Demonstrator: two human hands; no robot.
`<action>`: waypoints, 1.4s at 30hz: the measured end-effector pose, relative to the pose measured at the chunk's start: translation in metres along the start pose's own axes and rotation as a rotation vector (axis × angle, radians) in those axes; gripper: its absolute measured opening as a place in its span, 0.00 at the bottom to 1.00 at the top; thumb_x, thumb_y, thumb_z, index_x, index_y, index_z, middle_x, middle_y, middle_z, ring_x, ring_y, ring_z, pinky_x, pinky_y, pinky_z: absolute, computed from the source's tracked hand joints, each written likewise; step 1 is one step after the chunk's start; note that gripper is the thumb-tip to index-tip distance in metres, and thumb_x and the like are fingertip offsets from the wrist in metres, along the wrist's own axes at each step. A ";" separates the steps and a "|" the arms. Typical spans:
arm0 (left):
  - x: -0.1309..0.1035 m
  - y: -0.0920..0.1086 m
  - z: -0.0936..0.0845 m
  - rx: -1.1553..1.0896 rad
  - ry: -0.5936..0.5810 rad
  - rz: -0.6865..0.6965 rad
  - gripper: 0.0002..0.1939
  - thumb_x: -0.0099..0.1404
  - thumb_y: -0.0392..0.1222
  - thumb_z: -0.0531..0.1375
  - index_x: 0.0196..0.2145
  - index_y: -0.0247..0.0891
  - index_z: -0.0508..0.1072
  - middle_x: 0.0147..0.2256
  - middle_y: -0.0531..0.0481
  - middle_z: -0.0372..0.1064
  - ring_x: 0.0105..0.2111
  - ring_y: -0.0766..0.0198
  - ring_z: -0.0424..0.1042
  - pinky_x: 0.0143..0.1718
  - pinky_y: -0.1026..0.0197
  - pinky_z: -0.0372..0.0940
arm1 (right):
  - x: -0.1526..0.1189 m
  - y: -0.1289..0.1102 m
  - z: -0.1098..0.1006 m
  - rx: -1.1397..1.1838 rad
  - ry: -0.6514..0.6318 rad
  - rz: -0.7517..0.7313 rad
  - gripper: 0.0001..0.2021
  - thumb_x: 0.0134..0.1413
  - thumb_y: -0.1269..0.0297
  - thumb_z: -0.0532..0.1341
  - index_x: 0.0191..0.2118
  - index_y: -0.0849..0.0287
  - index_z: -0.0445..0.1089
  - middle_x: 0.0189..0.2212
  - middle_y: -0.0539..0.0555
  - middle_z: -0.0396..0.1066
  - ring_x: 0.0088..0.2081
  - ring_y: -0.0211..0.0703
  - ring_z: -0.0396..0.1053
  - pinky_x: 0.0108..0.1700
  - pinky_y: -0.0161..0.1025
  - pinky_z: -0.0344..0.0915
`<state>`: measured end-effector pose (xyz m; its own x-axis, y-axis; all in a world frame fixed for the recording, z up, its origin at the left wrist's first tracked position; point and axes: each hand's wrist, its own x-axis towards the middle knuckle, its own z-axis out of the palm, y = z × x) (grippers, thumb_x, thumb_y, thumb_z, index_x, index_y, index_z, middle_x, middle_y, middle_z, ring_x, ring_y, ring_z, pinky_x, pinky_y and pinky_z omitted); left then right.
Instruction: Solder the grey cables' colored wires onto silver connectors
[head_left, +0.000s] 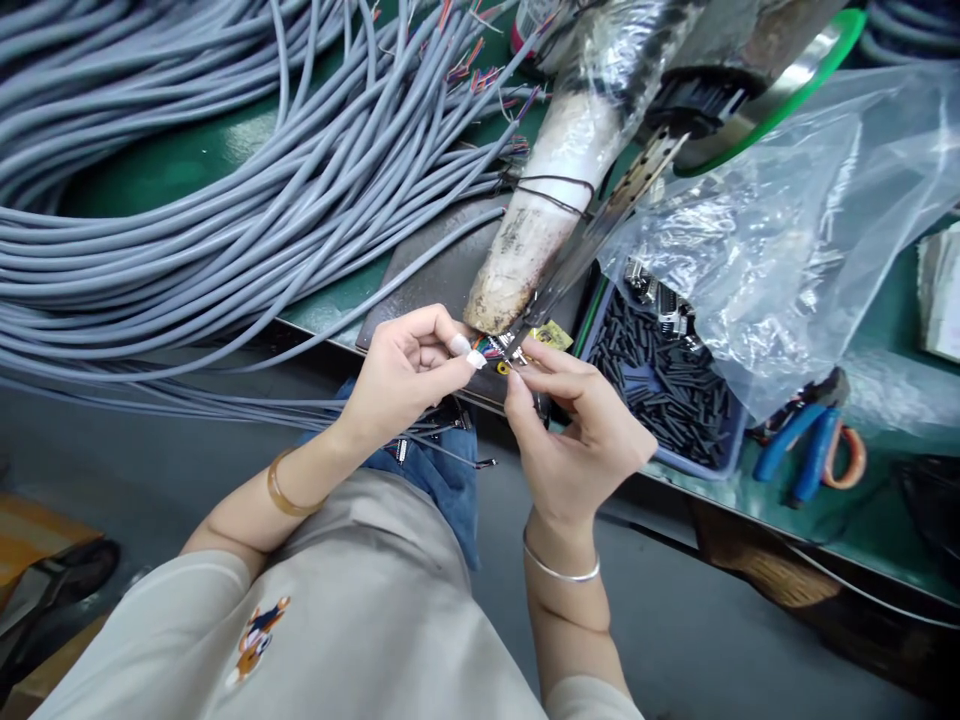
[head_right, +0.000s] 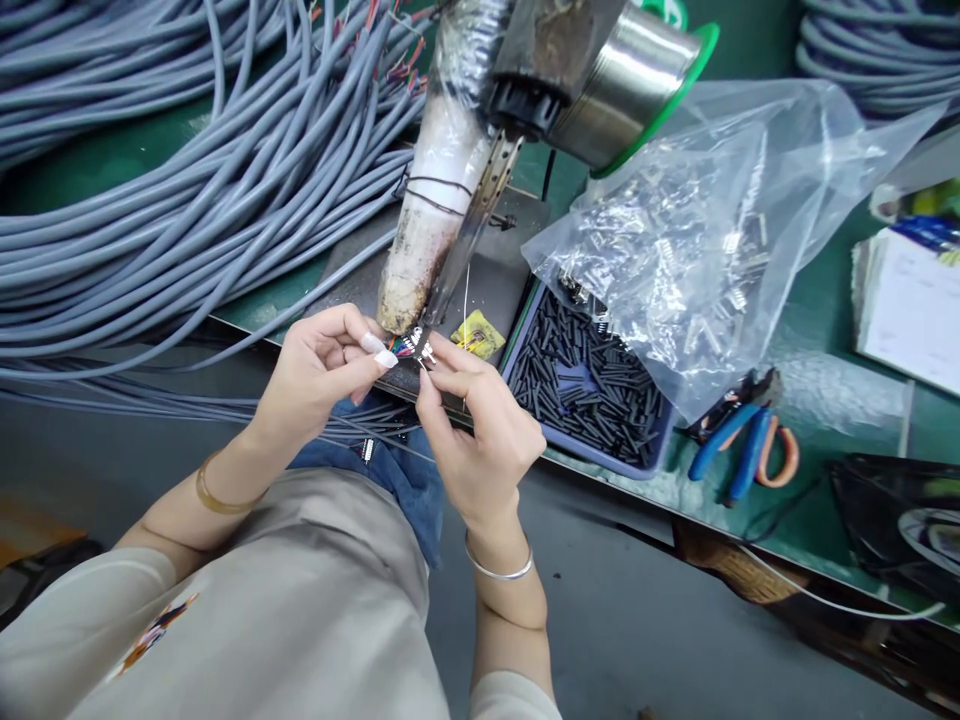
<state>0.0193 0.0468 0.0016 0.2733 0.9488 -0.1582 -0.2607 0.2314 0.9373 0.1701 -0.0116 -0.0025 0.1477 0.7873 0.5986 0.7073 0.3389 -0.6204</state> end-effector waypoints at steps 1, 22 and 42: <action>0.000 0.001 0.000 -0.002 -0.004 -0.003 0.14 0.52 0.36 0.71 0.25 0.37 0.67 0.23 0.58 0.66 0.16 0.79 0.59 0.15 0.73 0.54 | 0.002 -0.001 0.000 -0.009 0.003 -0.022 0.06 0.59 0.73 0.67 0.37 0.54 0.74 0.43 0.52 0.83 0.43 0.46 0.82 0.42 0.42 0.81; 0.000 0.003 -0.005 -0.033 -0.046 -0.144 0.12 0.50 0.33 0.69 0.24 0.34 0.67 0.31 0.52 0.76 0.13 0.82 0.59 0.12 0.73 0.52 | -0.019 0.003 -0.010 -0.019 0.172 0.035 0.10 0.63 0.72 0.64 0.48 0.54 0.73 0.37 0.51 0.82 0.35 0.44 0.82 0.34 0.39 0.80; 0.005 0.012 -0.003 -0.030 -0.052 -0.128 0.14 0.51 0.34 0.71 0.24 0.36 0.67 0.22 0.59 0.67 0.13 0.80 0.59 0.12 0.74 0.53 | -0.002 0.002 -0.003 -0.050 0.017 -0.084 0.09 0.57 0.74 0.68 0.41 0.53 0.75 0.44 0.51 0.83 0.41 0.43 0.82 0.43 0.39 0.79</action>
<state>0.0152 0.0548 0.0111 0.3535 0.8990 -0.2585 -0.2477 0.3564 0.9009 0.1738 -0.0139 -0.0031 0.0977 0.7481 0.6564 0.7516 0.3769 -0.5414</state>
